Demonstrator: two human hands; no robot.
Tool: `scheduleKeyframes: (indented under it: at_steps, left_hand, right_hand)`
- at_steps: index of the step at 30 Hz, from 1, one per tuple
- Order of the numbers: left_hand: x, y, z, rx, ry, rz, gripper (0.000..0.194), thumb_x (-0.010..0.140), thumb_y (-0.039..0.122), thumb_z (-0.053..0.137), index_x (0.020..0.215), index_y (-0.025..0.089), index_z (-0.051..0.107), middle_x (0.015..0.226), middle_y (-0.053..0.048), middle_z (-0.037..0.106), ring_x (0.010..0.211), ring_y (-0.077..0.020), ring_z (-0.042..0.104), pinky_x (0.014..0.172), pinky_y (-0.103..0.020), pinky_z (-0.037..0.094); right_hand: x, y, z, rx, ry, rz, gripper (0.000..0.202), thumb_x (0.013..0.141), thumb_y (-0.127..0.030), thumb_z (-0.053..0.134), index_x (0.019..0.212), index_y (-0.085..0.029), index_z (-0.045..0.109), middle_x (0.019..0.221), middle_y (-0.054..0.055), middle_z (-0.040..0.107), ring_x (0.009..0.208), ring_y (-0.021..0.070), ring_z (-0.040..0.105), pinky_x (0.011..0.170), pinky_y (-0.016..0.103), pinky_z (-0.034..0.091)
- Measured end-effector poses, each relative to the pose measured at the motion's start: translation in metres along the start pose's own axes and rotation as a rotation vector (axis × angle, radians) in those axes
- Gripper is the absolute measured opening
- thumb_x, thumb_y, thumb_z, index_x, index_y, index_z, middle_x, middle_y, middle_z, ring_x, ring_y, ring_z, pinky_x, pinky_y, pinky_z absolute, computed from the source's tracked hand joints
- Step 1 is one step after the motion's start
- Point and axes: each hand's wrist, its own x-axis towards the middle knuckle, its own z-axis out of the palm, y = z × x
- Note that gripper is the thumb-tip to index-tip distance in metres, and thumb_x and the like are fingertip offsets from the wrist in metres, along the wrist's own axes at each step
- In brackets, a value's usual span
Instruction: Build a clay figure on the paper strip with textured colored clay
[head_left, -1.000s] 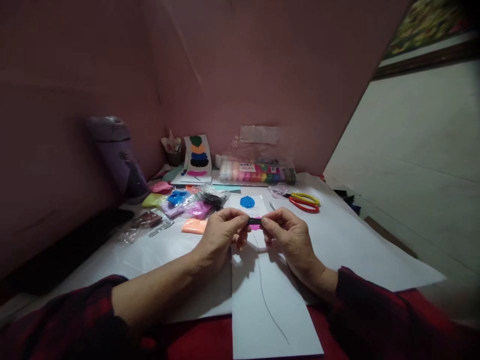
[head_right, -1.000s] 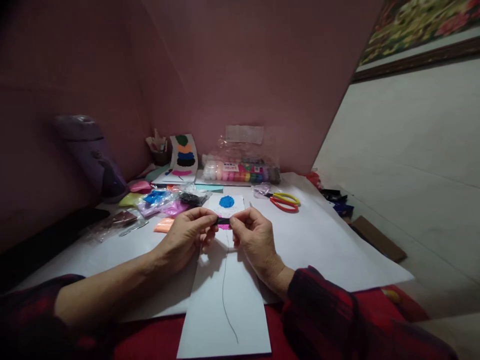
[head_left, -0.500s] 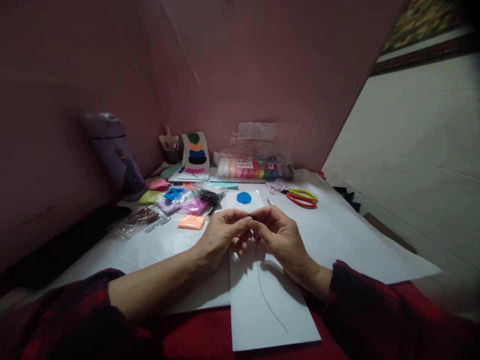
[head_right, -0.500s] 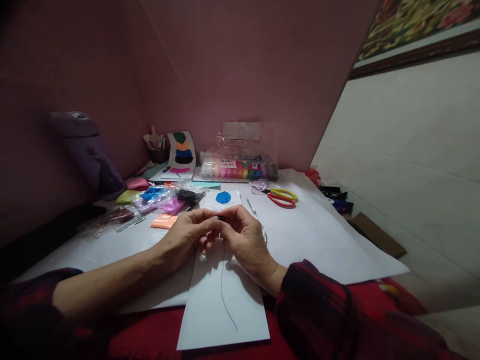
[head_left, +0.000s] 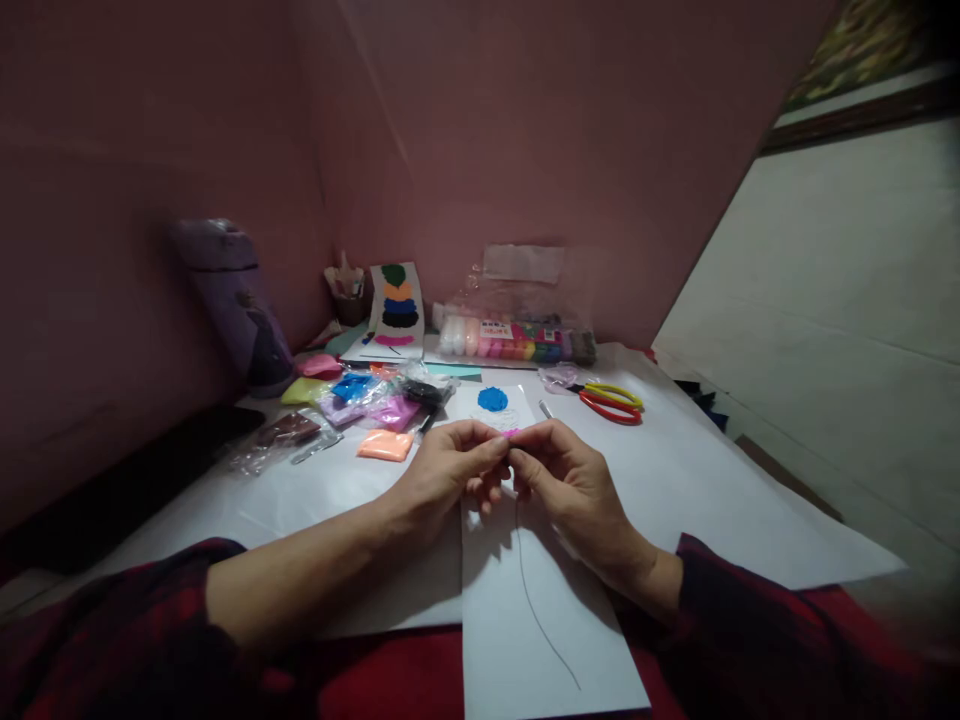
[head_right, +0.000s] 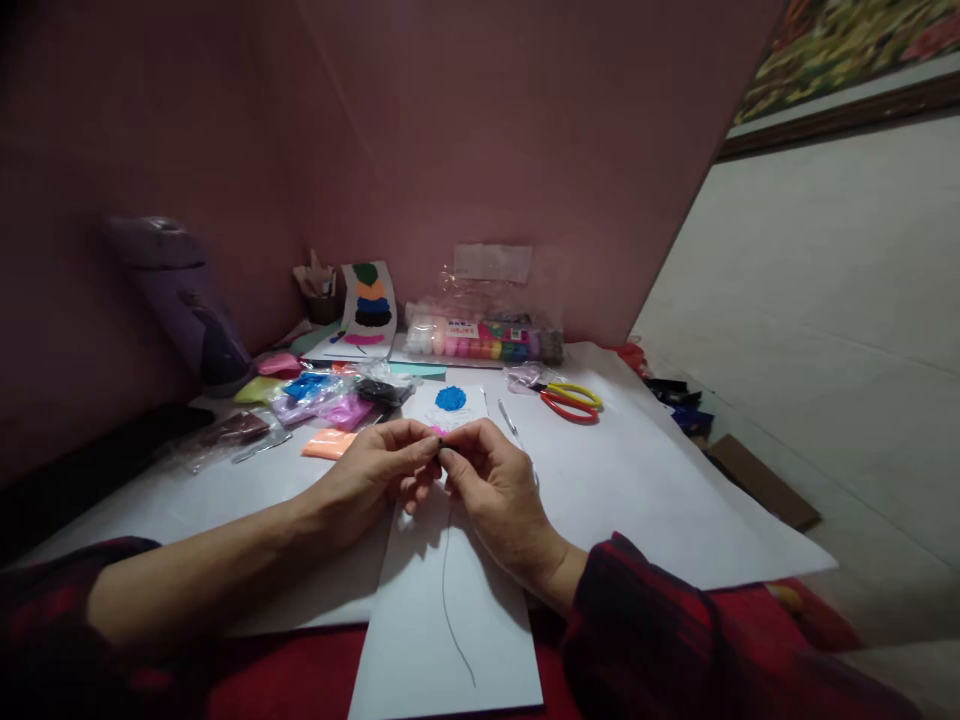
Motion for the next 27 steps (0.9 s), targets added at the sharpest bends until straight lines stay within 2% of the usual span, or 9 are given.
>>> scheduleKeyframes:
  at_steps: [5,14,20,27]
  left_hand:
    - [-0.001,0.003,0.001,-0.024,-0.008,-0.060,0.024,0.074,0.032,0.071,0.079,0.012,0.058,0.058,0.001,0.058,0.044,-0.0067,0.052,0.038,-0.016,0.042]
    - [0.001,0.004,0.004,-0.032,-0.031,-0.058,0.025,0.070,0.029,0.075,0.075,0.013,0.056,0.055,0.003,0.057,0.041,-0.0063,0.050,0.037,-0.016,0.040]
    - [0.001,0.005,0.007,0.041,0.079,-0.032,0.024,0.067,0.027,0.075,0.069,0.014,0.056,0.050,0.004,0.056,0.035,-0.0057,0.046,0.034,-0.017,0.034]
    - [0.001,0.010,0.010,-0.025,0.282,0.000,0.014,0.070,0.018,0.069,0.073,0.013,0.057,0.056,0.001,0.059,0.039,-0.0056,0.046,0.036,-0.016,0.034]
  right_hand:
    - [0.002,-0.005,-0.001,0.024,-0.003,0.046,0.010,0.081,-0.025,0.065,0.082,-0.017,0.058,0.063,-0.004,0.058,0.051,0.0087,0.052,0.050,0.022,0.043]
    - [0.003,-0.011,-0.001,0.065,0.044,0.099,0.013,0.076,-0.023,0.067,0.072,-0.018,0.055,0.054,-0.006,0.056,0.042,0.0066,0.048,0.041,0.019,0.040]
    - [0.005,-0.007,-0.001,0.221,0.107,0.204,0.012,0.071,-0.023,0.068,0.070,-0.019,0.056,0.047,-0.007,0.053,0.038,0.0084,0.048,0.035,0.020,0.042]
    - [0.011,-0.004,-0.005,0.299,0.256,0.273,0.011,0.070,-0.019,0.068,0.073,-0.018,0.057,0.047,-0.007,0.055,0.038,0.0069,0.046,0.035,0.017,0.041]
